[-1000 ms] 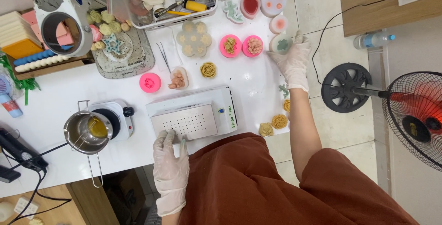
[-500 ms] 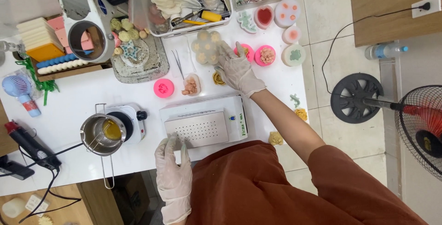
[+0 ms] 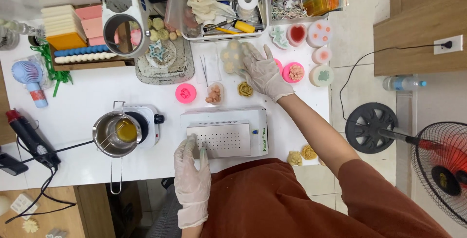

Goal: Unmolding decorative soaps and arranging them on a workspace.

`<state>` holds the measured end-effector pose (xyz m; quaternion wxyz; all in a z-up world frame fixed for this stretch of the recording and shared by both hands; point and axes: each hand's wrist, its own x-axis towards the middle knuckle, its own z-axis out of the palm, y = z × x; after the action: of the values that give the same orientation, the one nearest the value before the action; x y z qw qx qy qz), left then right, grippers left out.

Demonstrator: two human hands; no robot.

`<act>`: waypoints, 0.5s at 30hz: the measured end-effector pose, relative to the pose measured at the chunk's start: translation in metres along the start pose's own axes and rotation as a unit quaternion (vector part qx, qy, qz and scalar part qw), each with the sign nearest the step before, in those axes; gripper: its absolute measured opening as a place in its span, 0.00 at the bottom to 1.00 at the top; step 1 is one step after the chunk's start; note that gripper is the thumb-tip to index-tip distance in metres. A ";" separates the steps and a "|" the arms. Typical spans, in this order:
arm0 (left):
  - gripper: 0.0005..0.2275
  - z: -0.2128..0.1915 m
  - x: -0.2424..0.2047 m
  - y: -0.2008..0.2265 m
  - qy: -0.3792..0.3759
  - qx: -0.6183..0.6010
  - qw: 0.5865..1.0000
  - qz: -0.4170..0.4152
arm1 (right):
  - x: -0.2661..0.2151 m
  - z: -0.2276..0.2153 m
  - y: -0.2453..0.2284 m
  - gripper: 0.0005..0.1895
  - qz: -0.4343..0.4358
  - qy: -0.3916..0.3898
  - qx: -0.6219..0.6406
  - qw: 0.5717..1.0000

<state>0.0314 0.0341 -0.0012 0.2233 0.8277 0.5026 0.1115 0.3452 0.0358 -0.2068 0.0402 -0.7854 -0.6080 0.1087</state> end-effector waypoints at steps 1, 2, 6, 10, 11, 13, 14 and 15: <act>0.18 0.002 0.003 0.000 -0.016 -0.035 0.999 -0.025 | 0.006 0.003 0.001 0.26 0.006 0.005 -0.004 1.000; 0.19 0.005 0.007 0.000 -0.033 -0.070 0.996 -0.050 | 0.011 0.006 0.002 0.27 0.012 0.010 -0.007 1.000; 0.25 0.030 0.031 -0.013 -0.012 -0.053 0.998 -0.029 | 0.019 0.028 0.005 0.32 0.004 0.015 -0.026 1.000; 0.31 0.064 0.053 -0.028 0.040 0.005 0.996 0.075 | 0.018 0.011 -0.005 0.31 0.019 -0.014 -0.011 1.000; 0.33 0.073 0.061 -0.031 0.053 0.035 0.992 0.113 | 0.020 0.008 -0.007 0.30 0.026 -0.026 -0.002 0.999; 0.32 0.083 0.064 -0.032 0.039 0.052 0.994 0.087 | 0.026 0.016 -0.008 0.31 0.016 -0.009 0.013 1.000; 0.32 0.087 0.065 -0.033 0.017 0.075 0.995 0.065 | 0.028 0.021 -0.010 0.33 0.011 0.008 0.037 0.999; 0.32 0.089 0.064 -0.033 0.022 0.069 0.996 0.060 | 0.030 0.019 -0.009 0.33 0.005 0.006 0.030 1.000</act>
<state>0.0717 0.0811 -0.0975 0.1474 0.8671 0.4635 0.1075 0.3396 0.0654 -0.2273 0.0672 -0.7878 -0.5999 0.1222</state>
